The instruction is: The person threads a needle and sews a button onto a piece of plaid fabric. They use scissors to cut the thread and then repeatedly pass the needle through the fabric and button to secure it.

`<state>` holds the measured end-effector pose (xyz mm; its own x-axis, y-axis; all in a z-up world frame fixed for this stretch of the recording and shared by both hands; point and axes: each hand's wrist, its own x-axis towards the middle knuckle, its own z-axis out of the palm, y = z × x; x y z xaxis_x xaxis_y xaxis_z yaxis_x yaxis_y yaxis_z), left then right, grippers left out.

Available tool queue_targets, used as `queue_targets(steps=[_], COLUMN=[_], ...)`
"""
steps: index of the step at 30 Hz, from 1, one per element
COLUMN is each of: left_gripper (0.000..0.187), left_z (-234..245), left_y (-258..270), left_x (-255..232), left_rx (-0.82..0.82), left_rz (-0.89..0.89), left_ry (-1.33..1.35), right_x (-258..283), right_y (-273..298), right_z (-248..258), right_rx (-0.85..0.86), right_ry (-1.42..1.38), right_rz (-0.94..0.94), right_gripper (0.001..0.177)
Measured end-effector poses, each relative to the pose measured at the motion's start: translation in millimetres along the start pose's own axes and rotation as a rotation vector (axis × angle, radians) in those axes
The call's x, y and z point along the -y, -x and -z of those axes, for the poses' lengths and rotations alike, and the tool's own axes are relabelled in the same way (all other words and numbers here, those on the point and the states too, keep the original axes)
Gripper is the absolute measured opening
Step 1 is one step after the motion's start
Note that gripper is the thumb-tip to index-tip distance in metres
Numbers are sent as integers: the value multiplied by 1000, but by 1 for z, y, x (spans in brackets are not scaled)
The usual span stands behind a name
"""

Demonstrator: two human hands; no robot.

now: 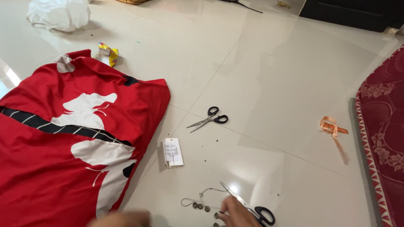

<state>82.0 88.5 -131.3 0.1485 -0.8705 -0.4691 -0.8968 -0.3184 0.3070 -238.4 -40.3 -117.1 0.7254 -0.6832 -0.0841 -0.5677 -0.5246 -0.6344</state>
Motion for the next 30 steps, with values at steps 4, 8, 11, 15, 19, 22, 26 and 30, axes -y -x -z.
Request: queue_targets(steps=[4, 8, 11, 15, 19, 22, 26, 30], left_gripper=[33, 31, 30, 28, 26, 25, 24, 23], left_z=[22, 2, -28, -48, -51, -65, -112, -128], left_y=[-5, -2, 11, 8, -8, -18, -25, -36], left_x=[27, -1, -19, -29, -27, -26, -18, -10], left_rx=[-361, -483, -199, 13, -20, -97, -220, -364], left_rz=[134, 161, 134, 137, 167, 205, 220, 112], left_ry=[-36, -71, -50, 95, 532, 1180, 1919, 2249], right_x=[1, 11, 18, 22, 27, 38, 67, 103], right_y=[14, 15, 12, 6, -14, -26, -31, -29], right_z=[12, 18, 15, -5, -39, -59, -65, -55], right_rx=[34, -29, -87, -144, -38, 16, 117, 90], right_ry=[-92, 53, 115, 7, -515, -739, -840, -1004], right_rz=[-181, -146, -42, 19, -225, -322, -467, -447], right_gripper=[17, 16, 18, 21, 22, 23, 24, 22])
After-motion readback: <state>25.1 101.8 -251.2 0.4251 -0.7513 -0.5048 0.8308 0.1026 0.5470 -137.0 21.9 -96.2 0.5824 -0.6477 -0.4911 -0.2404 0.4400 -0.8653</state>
